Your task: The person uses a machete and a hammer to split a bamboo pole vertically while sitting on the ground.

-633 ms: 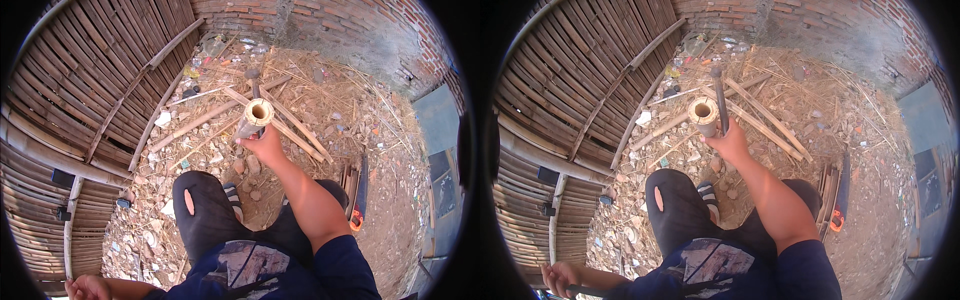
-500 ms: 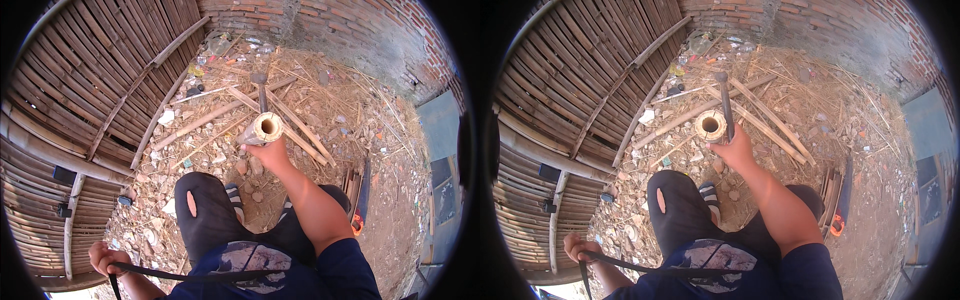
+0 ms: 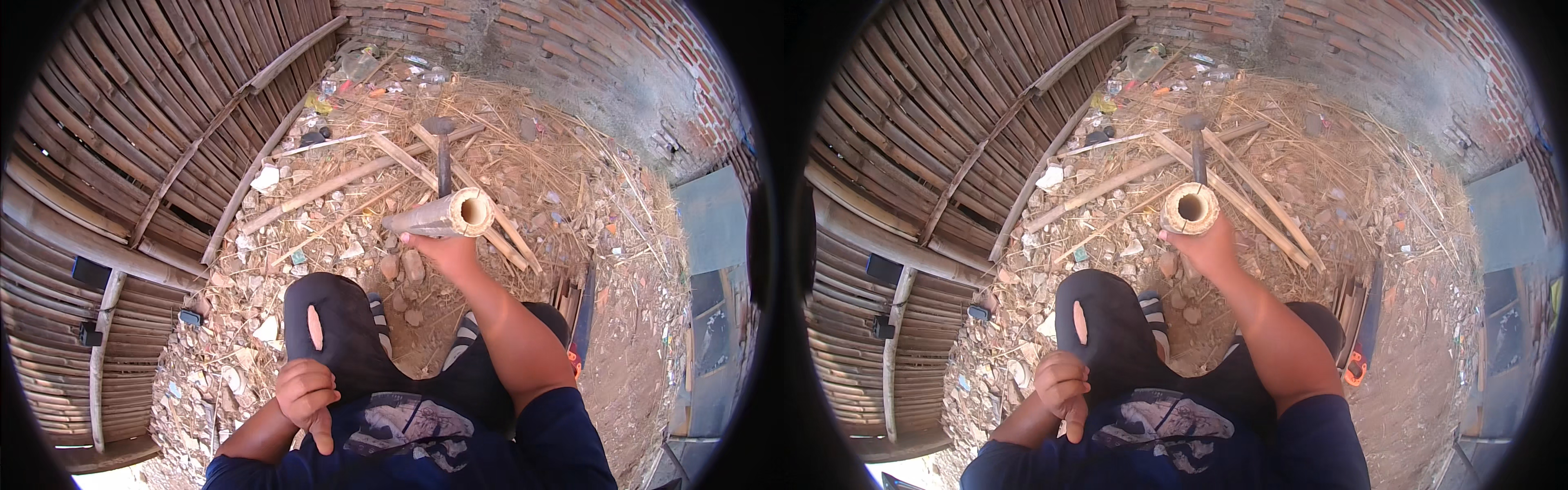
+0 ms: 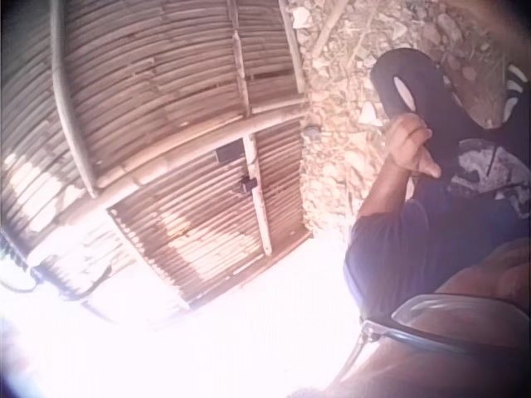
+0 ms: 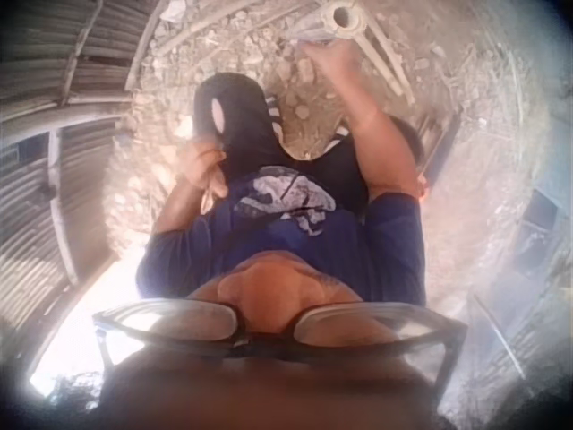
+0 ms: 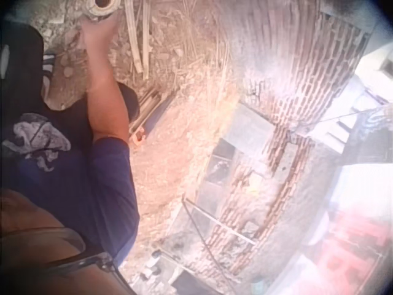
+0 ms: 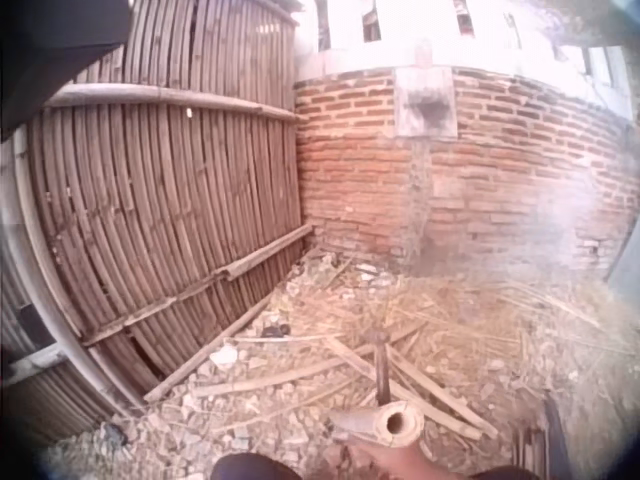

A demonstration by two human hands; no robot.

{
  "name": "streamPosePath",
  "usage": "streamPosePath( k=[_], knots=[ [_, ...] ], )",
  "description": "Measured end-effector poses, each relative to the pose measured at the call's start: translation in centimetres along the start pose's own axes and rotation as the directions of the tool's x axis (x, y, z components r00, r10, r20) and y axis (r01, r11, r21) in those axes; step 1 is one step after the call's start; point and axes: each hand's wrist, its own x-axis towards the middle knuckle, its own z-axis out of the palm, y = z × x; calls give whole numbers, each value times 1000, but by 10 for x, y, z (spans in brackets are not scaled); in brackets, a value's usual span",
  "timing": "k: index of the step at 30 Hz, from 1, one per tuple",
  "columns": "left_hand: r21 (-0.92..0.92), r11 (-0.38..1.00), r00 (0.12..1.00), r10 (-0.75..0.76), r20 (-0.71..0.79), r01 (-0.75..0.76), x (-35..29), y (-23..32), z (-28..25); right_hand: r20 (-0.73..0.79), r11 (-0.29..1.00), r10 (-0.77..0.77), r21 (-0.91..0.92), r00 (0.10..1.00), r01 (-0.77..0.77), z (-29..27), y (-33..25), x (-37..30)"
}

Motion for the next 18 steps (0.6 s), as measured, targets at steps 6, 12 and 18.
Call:
streamPosePath(
  k=[6,12,18],
  knots=[
    [-156,347,148,-706,-692,925,-182,-128,-54,48,999,16,-29,999,-15,11,-12,-5],
    [455,-362,-250,-924,-289,813,-325,-146,-29,38,999,22,-45,999,-20,20,-4,4],
    [643,-543,-396,-838,-375,540,-388,-157,18,14,993,38,-113,999,-36,30,-23,29]
  ],
)
